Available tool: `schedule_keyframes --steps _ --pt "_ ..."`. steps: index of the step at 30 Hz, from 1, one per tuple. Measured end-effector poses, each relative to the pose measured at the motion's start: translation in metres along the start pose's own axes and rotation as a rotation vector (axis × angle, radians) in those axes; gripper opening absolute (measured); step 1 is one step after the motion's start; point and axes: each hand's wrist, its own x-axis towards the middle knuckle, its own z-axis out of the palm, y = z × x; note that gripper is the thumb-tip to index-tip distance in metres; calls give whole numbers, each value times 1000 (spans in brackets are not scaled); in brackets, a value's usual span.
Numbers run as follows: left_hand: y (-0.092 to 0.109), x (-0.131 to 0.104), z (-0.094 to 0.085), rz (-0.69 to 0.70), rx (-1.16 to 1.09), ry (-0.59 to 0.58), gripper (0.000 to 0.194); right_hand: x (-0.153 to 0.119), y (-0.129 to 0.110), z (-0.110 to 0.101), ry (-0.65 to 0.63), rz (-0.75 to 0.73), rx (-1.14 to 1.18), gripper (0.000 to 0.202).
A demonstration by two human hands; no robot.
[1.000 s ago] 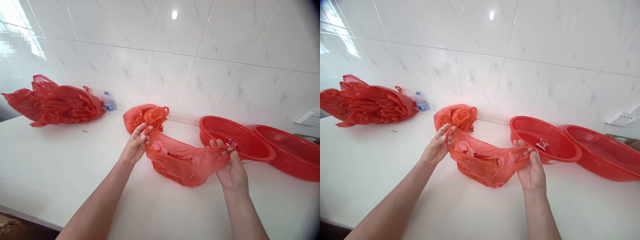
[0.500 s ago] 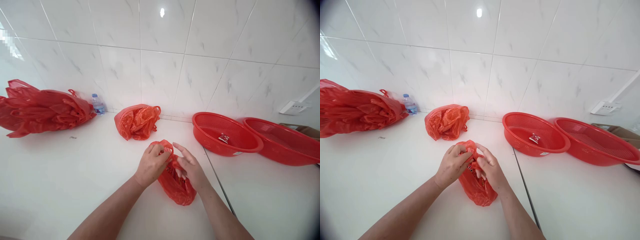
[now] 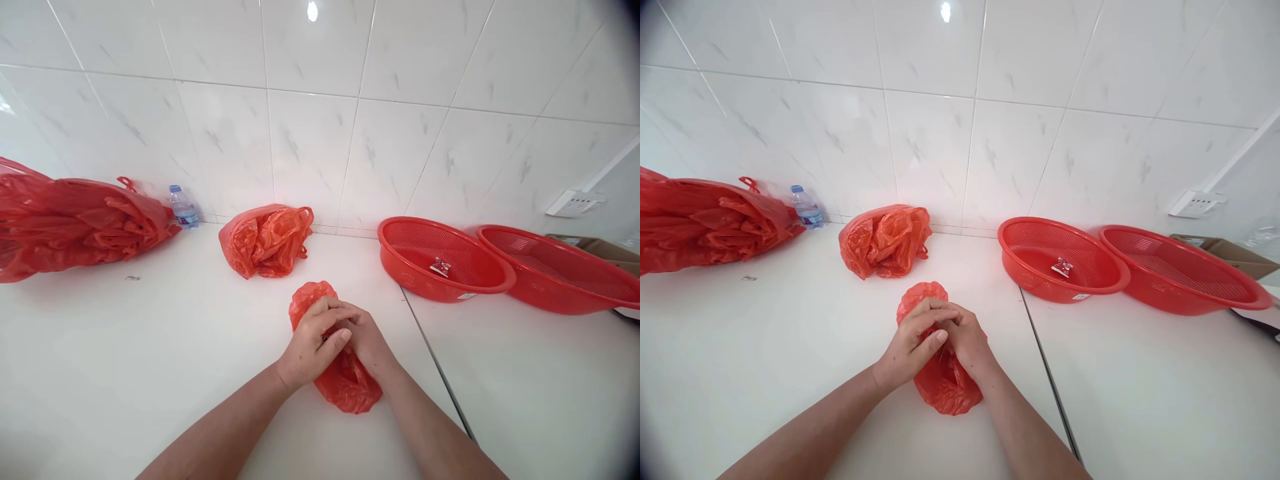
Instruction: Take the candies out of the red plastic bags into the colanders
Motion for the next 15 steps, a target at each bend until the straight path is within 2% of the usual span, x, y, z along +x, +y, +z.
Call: schedule_keyframes --steps 3,6,11,15 --pt "-7 -1 3 98 250 110 32 1 3 -6 31 13 133 36" --pt "-14 1 0 143 400 117 29 2 4 -10 32 -10 183 38" --pt "-18 5 -6 208 467 77 19 2 4 -13 13 -8 137 43" --pt "-21 5 -9 106 461 93 16 1 3 -17 -33 -19 122 54"
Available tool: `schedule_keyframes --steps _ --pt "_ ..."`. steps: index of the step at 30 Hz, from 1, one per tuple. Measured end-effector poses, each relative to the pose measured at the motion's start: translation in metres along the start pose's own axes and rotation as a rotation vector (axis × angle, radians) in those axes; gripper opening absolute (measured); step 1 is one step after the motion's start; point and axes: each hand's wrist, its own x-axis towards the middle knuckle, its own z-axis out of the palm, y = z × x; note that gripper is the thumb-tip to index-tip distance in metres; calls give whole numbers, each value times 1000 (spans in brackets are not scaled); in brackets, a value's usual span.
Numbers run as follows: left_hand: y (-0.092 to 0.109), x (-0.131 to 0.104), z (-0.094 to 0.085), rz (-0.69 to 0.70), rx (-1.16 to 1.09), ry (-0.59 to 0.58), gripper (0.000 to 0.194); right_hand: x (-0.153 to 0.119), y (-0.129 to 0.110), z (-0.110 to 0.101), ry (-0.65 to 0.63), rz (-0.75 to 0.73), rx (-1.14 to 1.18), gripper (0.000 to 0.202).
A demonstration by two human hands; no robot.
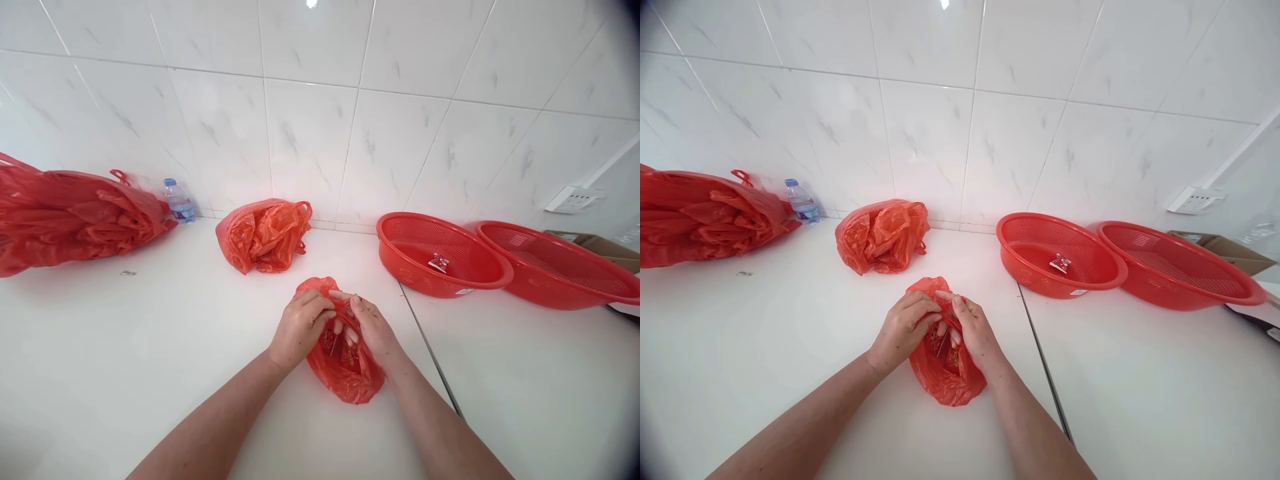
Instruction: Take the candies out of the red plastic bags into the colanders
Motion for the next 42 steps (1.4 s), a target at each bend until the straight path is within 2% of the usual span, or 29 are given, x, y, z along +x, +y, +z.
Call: schedule_keyframes --steps 4,7,11,13,16,19,21,22,25,29,32,34,37,40,42 --pt "-5 -1 0 -187 -62 9 17 -5 -5 -7 -112 -50 -92 51" --pt "-7 0 0 -213 -66 33 18 -8 -9 -9 -110 -38 -225 47" --pt "-7 0 -1 -211 -34 49 14 -5 -8 -7 -89 -71 -306 27" --pt "-7 0 -1 -207 -24 41 13 -3 -5 -6 -18 -115 -334 35" --pt "-6 0 0 -175 -19 31 15 0 -1 -7 177 -119 -404 40" --pt "-4 1 2 -100 -11 32 17 1 -1 -8 316 -85 -474 28" --pt "-2 1 3 -61 2 29 18 1 -2 -8 313 -55 -483 13" --pt "-2 1 3 -49 13 25 18 1 -3 -8 299 -44 -471 9" --pt "-2 1 3 -35 51 10 17 2 -5 -9 248 -38 -367 15" --pt "-6 1 2 -33 107 21 16 2 -8 -14 101 21 16 20" --pt "-6 1 1 -16 167 66 14 4 -8 -18 101 48 264 24" --pt "-5 1 0 -8 198 82 13 5 -7 -21 155 53 292 25" --pt "-6 2 -5 -17 244 96 12 10 -4 -31 271 -19 181 26" --pt "-17 4 -15 -25 310 102 14 16 3 -54 538 -140 -64 23" --pt "-30 6 -24 -49 378 126 15 20 10 -73 744 -156 -217 20"
